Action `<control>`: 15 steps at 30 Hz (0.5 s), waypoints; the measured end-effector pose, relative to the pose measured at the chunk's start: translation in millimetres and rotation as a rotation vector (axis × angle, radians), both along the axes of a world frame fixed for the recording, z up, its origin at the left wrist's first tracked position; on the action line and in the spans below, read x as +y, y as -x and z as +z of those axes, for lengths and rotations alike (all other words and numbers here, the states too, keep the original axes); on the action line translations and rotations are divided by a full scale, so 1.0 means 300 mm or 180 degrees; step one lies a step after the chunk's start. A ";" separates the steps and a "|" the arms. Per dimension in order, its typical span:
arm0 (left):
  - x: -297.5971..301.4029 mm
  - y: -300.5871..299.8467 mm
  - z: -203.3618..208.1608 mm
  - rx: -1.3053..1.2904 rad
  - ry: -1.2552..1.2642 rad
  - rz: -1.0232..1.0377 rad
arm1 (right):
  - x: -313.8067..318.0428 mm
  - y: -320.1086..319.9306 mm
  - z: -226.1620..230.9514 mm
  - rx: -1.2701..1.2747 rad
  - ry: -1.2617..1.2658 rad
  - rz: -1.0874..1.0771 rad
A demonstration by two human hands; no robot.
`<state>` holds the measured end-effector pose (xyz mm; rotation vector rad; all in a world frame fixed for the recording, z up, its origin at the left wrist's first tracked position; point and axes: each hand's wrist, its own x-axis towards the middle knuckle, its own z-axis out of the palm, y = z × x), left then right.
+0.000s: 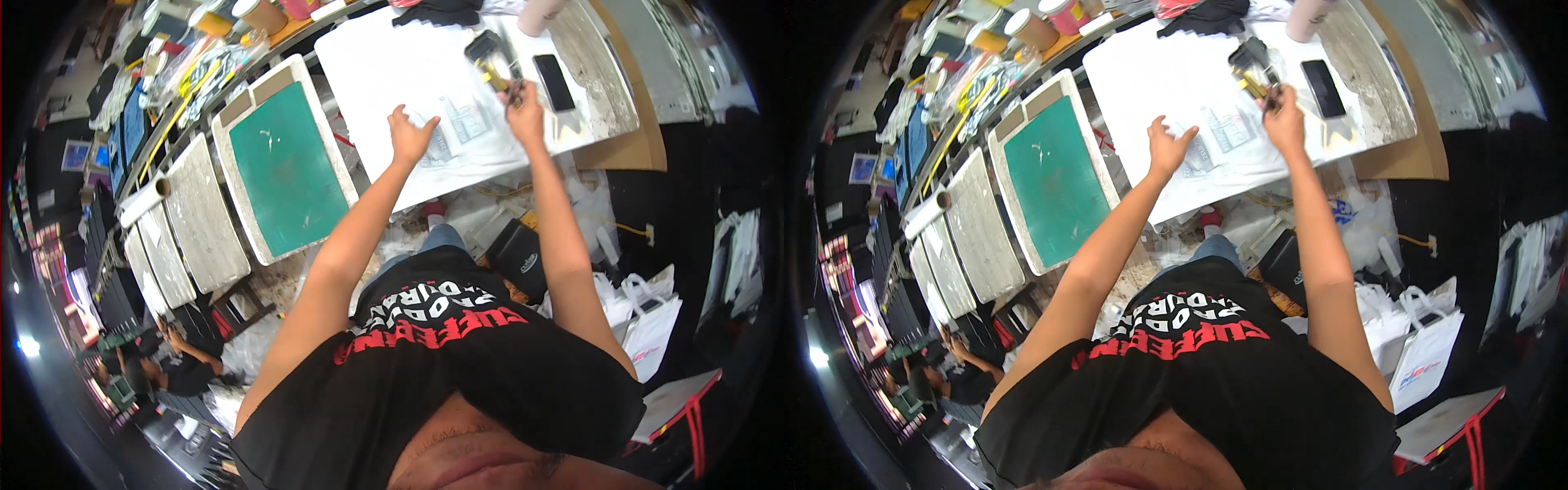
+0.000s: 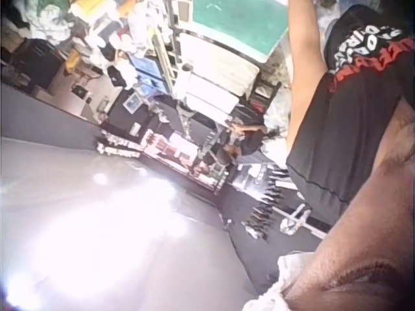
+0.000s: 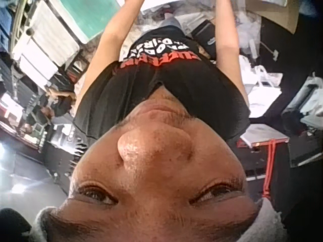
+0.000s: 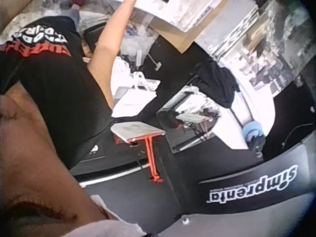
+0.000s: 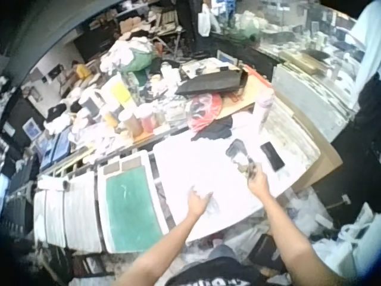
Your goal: The person uses scissors to cut long strips of printed decals into individual labels, placing them into a stack.
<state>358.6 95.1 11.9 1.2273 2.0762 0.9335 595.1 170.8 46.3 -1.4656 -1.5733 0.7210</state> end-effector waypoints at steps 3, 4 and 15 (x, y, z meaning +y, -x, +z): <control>-0.257 0.083 0.000 0.0068 -0.0060 -0.0216 | -0.068 0.120 -0.121 -0.1021 0.0484 0.0451; -0.380 0.139 -0.007 -0.0019 -0.0040 -0.0114 | -0.080 0.153 -0.150 -0.1129 0.0246 0.0642; -1.454 0.376 0.021 -0.0867 0.0461 0.2384 | -0.218 0.330 0.005 -0.0374 -0.0473 0.1070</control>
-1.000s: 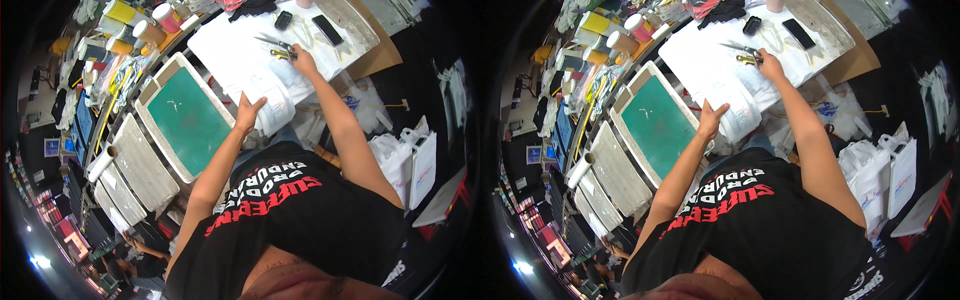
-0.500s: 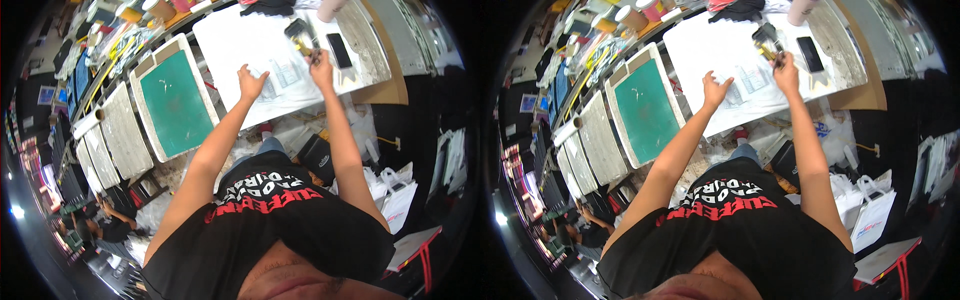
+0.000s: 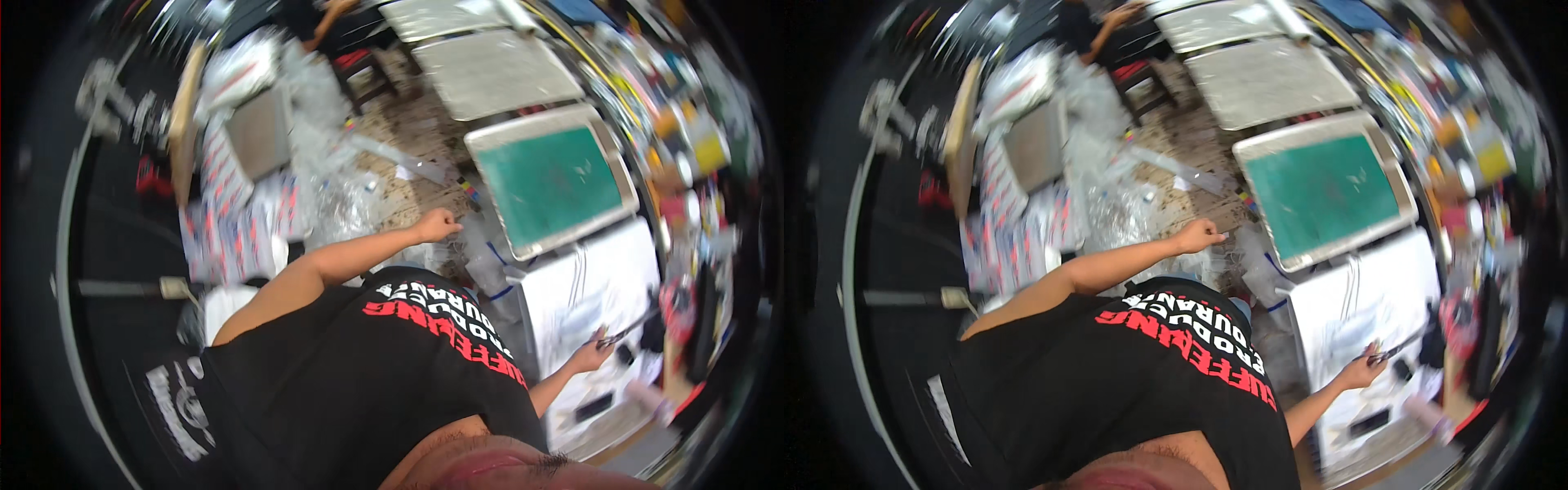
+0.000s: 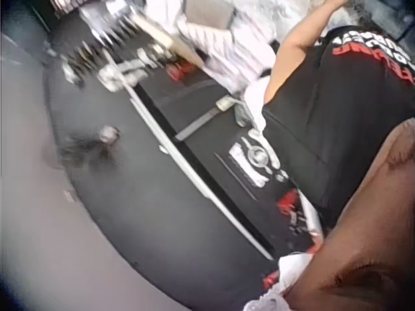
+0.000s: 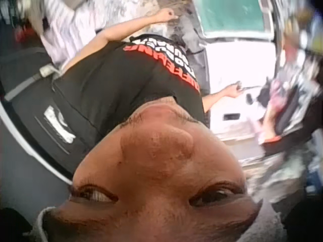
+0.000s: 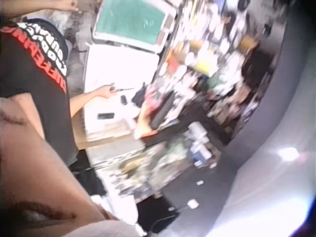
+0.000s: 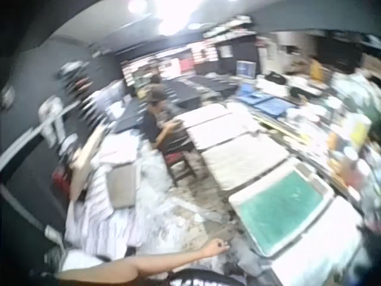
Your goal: The person uses scissors to cut long strips of printed decals into individual labels, placing them into a stack.
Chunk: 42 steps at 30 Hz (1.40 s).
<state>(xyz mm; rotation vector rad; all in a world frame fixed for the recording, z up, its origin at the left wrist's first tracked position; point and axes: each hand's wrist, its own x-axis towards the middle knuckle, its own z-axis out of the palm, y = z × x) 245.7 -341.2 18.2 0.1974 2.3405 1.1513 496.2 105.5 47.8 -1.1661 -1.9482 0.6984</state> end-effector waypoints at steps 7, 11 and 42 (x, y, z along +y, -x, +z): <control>-0.262 -0.191 0.013 0.1171 -0.0708 0.0270 | -0.478 0.553 -0.056 0.0625 0.2097 0.1538; -0.608 -0.304 0.019 0.0780 -0.1190 0.1443 | -0.863 0.659 -0.083 -0.0402 0.2470 0.2962; -1.847 -0.535 0.049 0.1612 -0.1112 0.5779 | -1.335 0.658 -0.089 -0.2905 0.1298 0.4794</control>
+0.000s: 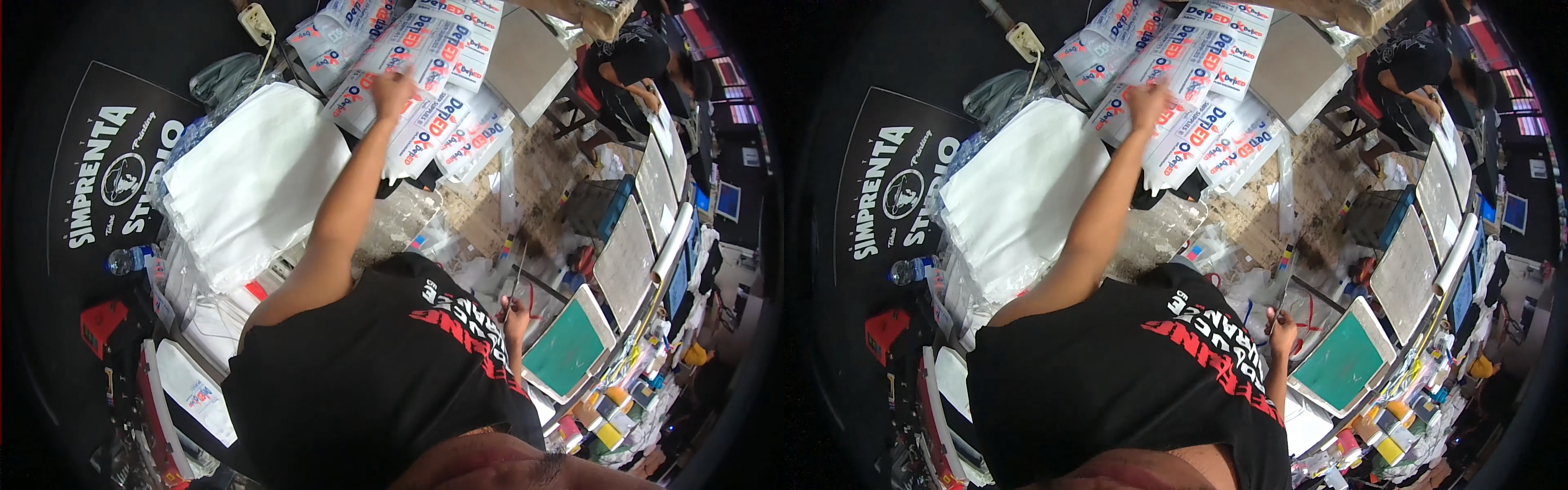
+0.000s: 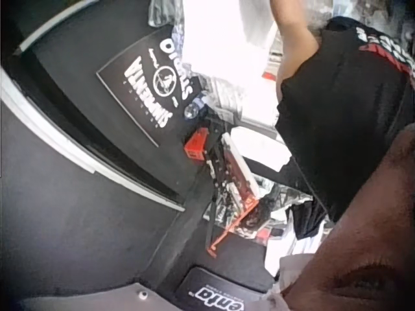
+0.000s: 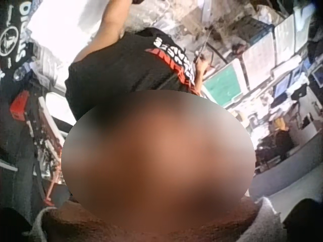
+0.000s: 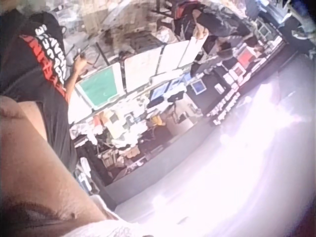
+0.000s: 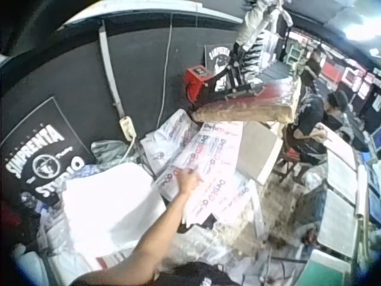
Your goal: The person uses scissors to cut long strips of printed decals into individual labels, placing them into a stack.
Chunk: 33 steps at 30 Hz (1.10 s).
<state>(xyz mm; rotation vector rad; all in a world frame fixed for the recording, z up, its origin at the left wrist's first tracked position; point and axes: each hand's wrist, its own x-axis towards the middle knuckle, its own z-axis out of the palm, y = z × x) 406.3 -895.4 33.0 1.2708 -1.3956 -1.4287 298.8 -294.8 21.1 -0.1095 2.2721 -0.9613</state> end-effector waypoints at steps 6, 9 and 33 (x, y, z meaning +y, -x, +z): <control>-0.599 -0.438 -0.205 -0.2010 0.1237 0.2970 | -0.055 -0.038 0.032 -0.0309 -0.0365 0.0294; -0.569 -0.356 -0.206 -0.1102 0.0054 0.1880 | 0.022 -0.031 -0.045 -0.0427 -0.0429 -0.0006; -0.152 0.153 -0.001 0.0057 0.1054 0.0732 | -1.188 -0.042 0.334 0.2382 0.0640 0.1815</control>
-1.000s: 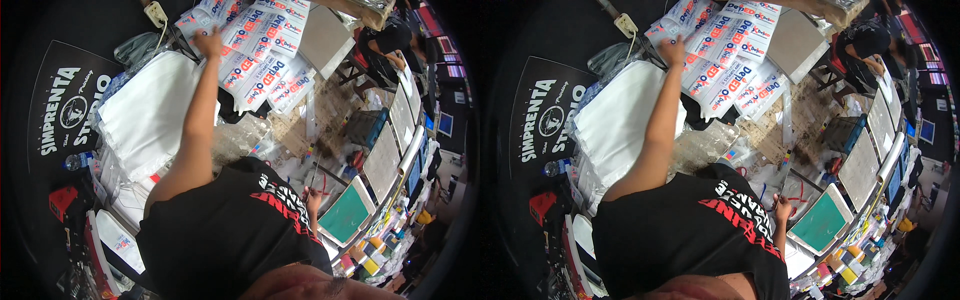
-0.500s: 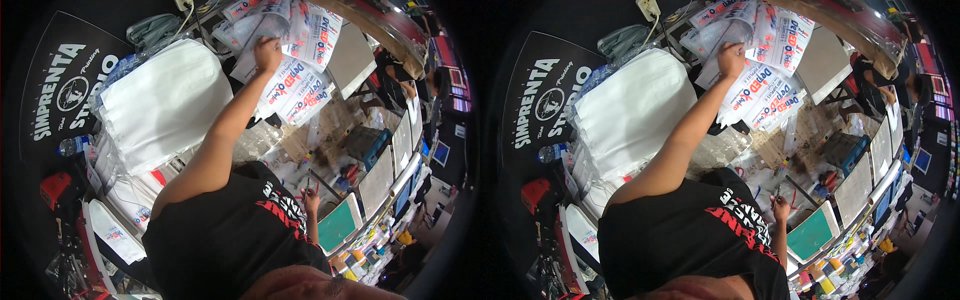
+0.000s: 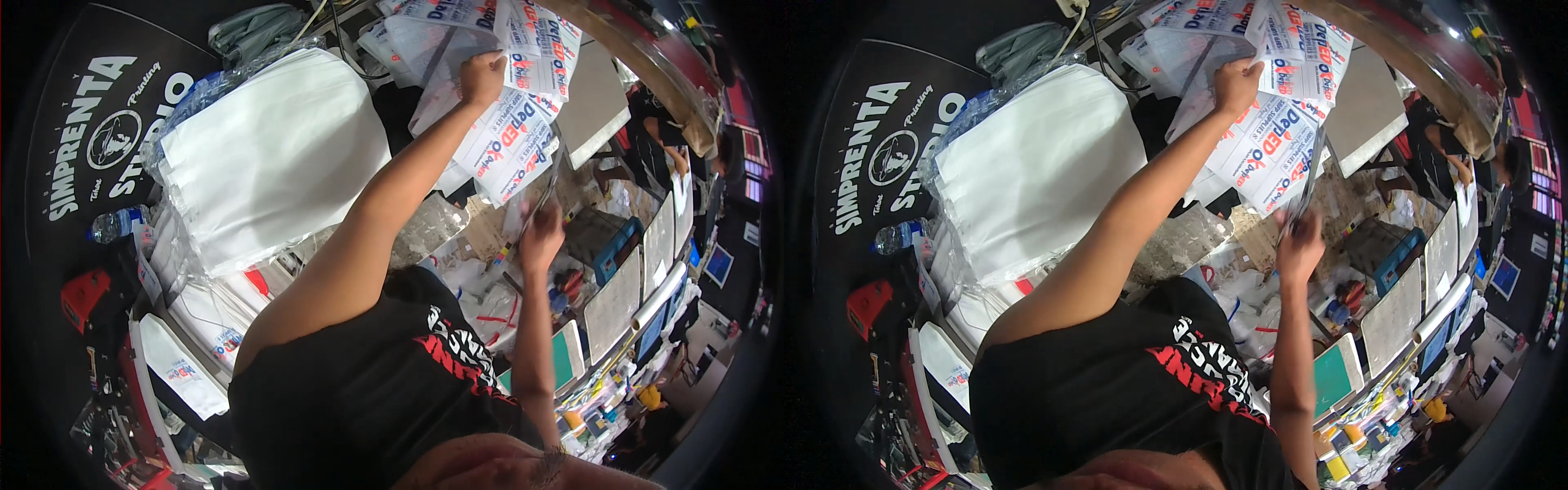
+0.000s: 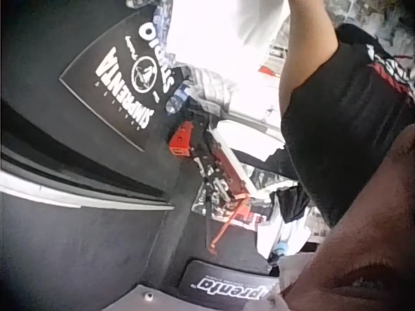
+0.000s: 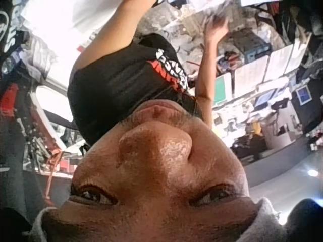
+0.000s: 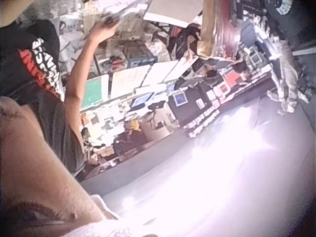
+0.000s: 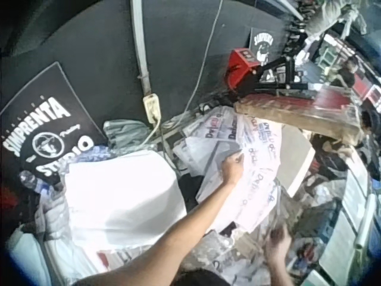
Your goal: The person uses scissors to cut long strips of printed decals into individual labels, placing them into a stack.
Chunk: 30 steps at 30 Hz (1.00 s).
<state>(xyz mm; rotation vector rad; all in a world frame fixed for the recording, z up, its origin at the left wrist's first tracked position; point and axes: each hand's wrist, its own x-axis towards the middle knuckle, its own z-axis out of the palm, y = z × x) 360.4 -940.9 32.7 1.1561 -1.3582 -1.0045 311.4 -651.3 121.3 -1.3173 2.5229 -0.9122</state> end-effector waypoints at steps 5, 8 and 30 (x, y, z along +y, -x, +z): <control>0.057 0.003 -0.096 0.0435 0.0301 -0.0048 | -0.573 0.013 0.079 0.0545 0.0738 0.0612; 0.092 -0.013 -0.063 -0.0229 -0.0084 -0.0633 | -0.793 0.008 0.020 0.0891 0.0416 0.0558; -0.457 -0.314 -0.236 -0.0596 0.0618 0.0816 | -0.851 0.329 -0.261 0.1741 0.0526 0.0243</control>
